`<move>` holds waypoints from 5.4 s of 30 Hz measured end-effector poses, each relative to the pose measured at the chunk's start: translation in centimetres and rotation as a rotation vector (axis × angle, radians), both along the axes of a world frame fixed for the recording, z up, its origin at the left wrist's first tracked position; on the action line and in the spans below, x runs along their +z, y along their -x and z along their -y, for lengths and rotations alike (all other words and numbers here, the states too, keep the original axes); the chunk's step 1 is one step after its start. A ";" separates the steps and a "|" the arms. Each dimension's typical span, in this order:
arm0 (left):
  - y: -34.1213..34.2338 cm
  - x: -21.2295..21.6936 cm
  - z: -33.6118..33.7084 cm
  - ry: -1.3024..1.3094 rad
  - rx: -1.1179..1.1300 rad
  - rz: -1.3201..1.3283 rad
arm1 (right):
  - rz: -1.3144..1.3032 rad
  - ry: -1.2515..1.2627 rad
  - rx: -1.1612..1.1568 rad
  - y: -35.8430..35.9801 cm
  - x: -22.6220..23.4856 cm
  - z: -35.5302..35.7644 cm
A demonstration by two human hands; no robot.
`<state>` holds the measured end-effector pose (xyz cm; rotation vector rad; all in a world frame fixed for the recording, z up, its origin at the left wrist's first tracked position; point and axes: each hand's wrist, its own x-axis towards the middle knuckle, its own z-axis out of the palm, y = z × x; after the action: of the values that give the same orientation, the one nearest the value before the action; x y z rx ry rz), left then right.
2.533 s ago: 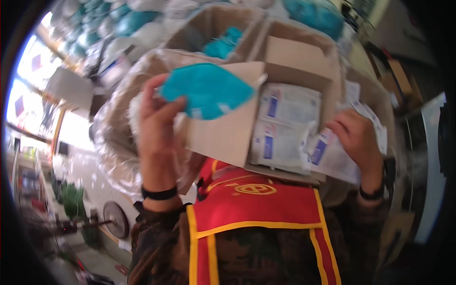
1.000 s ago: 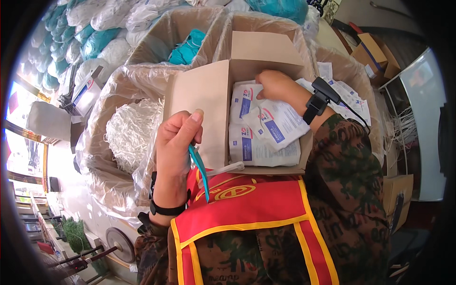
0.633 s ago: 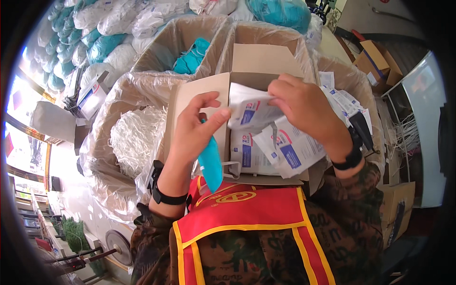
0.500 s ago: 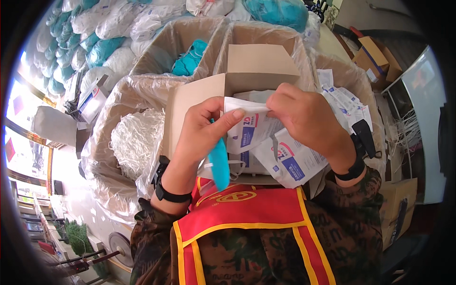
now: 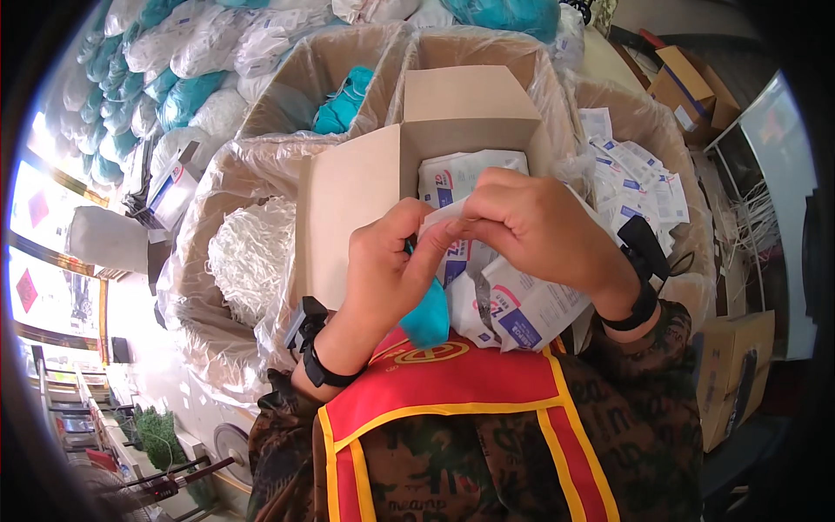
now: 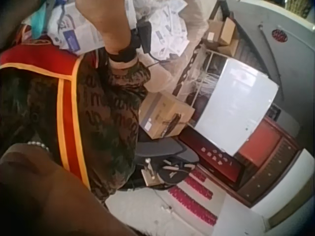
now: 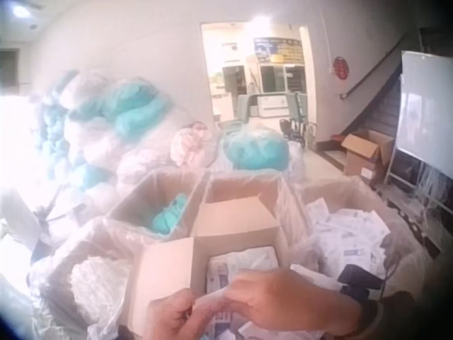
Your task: Manually counting, grouping, and inserting face masks into plastic packaging sleeves.
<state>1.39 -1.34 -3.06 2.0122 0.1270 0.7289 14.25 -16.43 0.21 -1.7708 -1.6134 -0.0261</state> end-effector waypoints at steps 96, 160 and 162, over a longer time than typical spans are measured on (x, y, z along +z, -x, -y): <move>0.7 -0.8 -2.2 0.052 -0.374 -0.252 | -0.033 0.110 -0.135 -0.3 -1.4 5.5; 11.2 3.5 -15.8 0.392 0.669 0.490 | 0.043 0.666 0.056 -2.0 -8.8 -1.3; 9.6 2.6 -14.4 0.352 0.532 0.404 | -0.038 0.725 0.024 -3.0 -8.8 -2.1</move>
<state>-8.22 13.08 -0.42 1.4669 0.5269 1.3320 17.23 -14.30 -8.57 -2.2521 -1.7383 0.6766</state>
